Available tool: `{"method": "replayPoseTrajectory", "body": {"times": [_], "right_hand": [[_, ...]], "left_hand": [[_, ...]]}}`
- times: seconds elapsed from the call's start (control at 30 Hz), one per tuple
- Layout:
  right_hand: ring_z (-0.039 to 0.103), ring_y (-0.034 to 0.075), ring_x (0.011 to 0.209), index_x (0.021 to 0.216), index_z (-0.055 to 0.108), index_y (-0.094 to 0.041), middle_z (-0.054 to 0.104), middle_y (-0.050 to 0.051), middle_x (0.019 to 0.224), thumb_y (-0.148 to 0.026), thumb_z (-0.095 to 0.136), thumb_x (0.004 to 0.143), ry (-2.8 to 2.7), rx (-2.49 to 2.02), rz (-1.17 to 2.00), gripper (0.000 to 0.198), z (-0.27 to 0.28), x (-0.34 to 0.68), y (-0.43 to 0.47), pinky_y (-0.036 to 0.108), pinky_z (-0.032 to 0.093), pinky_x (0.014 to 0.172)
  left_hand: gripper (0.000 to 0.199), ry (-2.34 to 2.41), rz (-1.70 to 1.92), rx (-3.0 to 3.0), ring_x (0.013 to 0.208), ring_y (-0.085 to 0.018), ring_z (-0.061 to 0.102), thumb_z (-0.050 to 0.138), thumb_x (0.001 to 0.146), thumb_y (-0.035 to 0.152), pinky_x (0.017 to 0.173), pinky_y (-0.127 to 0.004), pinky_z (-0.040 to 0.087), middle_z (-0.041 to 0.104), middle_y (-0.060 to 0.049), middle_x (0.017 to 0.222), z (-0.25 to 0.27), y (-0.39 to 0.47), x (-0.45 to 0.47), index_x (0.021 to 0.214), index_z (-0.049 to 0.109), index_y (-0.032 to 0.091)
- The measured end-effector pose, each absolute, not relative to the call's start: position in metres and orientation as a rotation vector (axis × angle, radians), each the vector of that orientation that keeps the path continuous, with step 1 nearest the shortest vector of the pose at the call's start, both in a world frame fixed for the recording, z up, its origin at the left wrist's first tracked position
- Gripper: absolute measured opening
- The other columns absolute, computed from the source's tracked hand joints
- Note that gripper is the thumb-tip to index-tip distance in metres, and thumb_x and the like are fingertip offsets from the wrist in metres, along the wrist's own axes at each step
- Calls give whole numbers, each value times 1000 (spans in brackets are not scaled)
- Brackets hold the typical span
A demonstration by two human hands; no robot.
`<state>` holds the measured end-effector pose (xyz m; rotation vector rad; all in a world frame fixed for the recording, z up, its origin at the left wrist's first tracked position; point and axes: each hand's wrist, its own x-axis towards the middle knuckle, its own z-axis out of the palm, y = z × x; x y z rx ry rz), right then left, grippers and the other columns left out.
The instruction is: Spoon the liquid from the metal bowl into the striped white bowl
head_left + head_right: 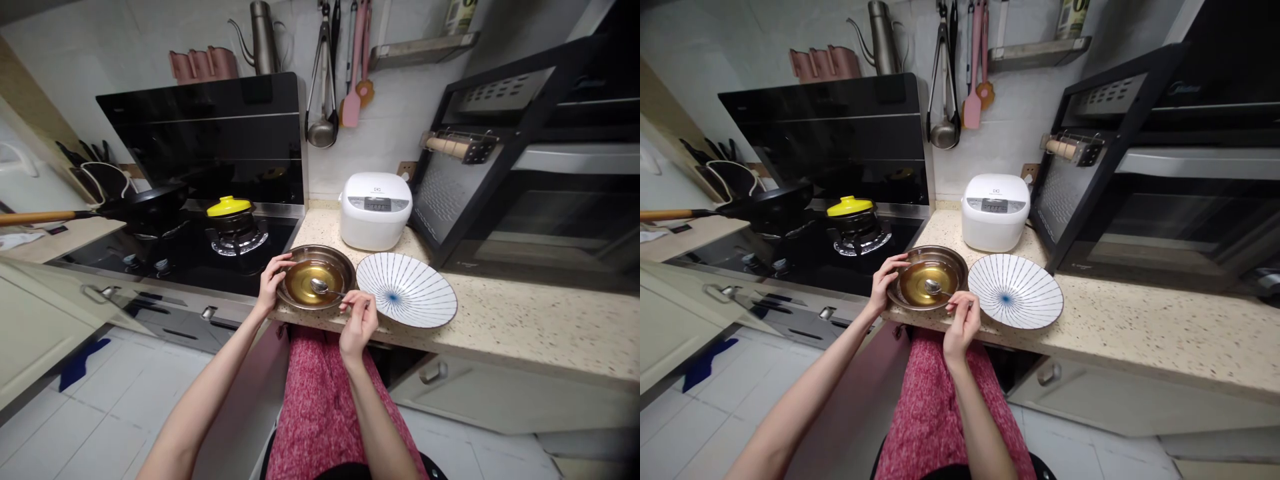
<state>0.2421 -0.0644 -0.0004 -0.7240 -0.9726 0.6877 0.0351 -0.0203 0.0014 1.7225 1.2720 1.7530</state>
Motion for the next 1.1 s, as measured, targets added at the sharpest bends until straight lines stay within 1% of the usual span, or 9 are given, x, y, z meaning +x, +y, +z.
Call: {"method": "replayPoseTrajectory", "body": {"times": [0.33,0.47,0.67,0.8,1.1], "right_hand": [[53,12,66,84,48,-23,55,0,81,-42,44,105,-912,-677,636,29,14,240,-61,26,45,61],[53,12,66,83,50,-23,55,-1,80,-40,46,105,-879,-639,590,28,23,244,-62,26,44,61],[54,12,67,84,51,-23,55,0,81,-37,46,105,-840,-663,438,26,32,264,-68,27,45,61],[55,13,70,85,52,-22,56,0,81,-35,46,105,-836,-705,340,25,34,283,-73,28,46,63],[57,14,72,89,54,-22,59,1,82,-33,45,106,-965,-750,206,22,20,309,-71,28,48,66]], "left_hand": [[34,1282,1766,1829,123,-32,62,52,92,38,112,-47,44,71,-13,126,4,-28,38,101,78,19],[33,1242,1799,1841,121,-32,63,52,93,38,111,-46,44,71,-13,124,5,-27,38,102,78,19],[37,1253,1768,1836,129,-33,59,52,93,42,115,-47,41,68,-13,133,5,-24,36,108,77,19],[36,1213,1766,1843,133,-33,57,52,92,38,118,-48,39,66,-13,138,3,-21,34,111,77,18],[34,1214,1778,1859,128,-32,59,52,92,36,117,-47,41,67,-12,133,0,-21,32,105,78,18]]}}
